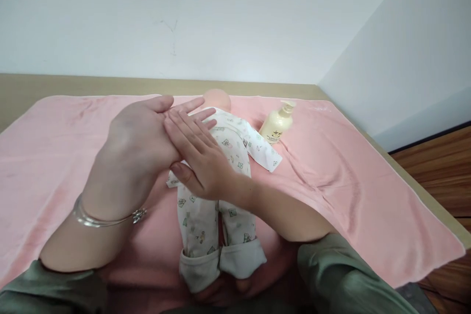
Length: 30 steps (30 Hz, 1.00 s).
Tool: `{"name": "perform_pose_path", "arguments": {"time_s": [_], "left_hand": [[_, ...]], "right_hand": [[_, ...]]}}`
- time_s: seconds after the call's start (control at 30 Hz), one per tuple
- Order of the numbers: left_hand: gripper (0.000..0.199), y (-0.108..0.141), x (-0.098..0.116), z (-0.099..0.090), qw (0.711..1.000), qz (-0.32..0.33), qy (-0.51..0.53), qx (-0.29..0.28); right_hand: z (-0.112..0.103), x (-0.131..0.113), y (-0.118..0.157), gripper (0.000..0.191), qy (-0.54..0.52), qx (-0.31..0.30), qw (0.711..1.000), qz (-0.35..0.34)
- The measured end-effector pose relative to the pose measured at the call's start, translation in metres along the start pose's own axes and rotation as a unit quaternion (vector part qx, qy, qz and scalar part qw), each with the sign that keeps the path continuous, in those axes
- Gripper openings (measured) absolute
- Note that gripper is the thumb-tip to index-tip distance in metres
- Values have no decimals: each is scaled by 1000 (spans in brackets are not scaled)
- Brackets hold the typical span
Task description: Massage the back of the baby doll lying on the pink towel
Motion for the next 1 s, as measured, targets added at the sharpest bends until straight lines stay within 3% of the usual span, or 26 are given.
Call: {"name": "perform_pose_path", "arguments": {"time_s": [0.07, 0.1, 0.2, 0.27, 0.33, 0.43, 0.5, 0.57, 0.67, 0.73, 0.8, 0.87, 0.93, 1.0], "left_hand": [[50, -19, 0, -7, 999, -22, 32, 38], [45, -33, 2, -14, 997, -1, 44, 62], [19, -79, 8, -30, 985, 140, 10, 101], [15, -105, 6, -40, 969, 209, -54, 121], [20, -121, 0, -49, 947, 237, -141, 166], [31, -126, -4, -52, 907, 270, -255, 198], [34, -123, -6, -48, 883, 296, -306, 196], [36, -120, -9, -46, 866, 317, -330, 200], [37, -120, -15, -49, 857, 327, -331, 222], [37, -120, -18, -51, 855, 326, -330, 233], [37, -120, -19, -51, 851, 328, -336, 236], [38, -120, -19, -51, 846, 332, -344, 238], [40, -120, -19, -50, 841, 335, -352, 238], [42, -120, -18, -49, 840, 336, -354, 238]], "right_hand": [[21, 28, 11, 65, -4, -71, 996, 48], [30, 45, 19, 65, -5, -102, 990, 93], [48, 87, 39, 61, -12, -166, 967, 191], [51, 105, 43, 57, -24, -178, 964, 198], [48, 123, 45, 57, -37, -178, 961, 207], [37, 148, 56, 64, -23, -176, 938, 298], [29, 148, 68, 74, 15, -182, 905, 383], [25, 129, 74, 77, 64, -202, 878, 429], [32, 89, 60, 69, 104, -233, 900, 353], [39, 83, 51, 63, 84, -239, 922, 293], [42, 98, 46, 59, 44, -233, 937, 257], [44, 124, 47, 61, 5, -238, 935, 262], [39, 144, 52, 67, 8, -227, 925, 304], [32, 147, 58, 71, 49, -215, 907, 358]]}}
Point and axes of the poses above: each hand's wrist, its own y-axis away from the middle knuckle, its own z-axis out of the palm, x = y × z, the point moved 9 cm from there along -y, towards the middle knuckle, and after that the axes turned 13 degrees about -z, right-handed, at the moved point
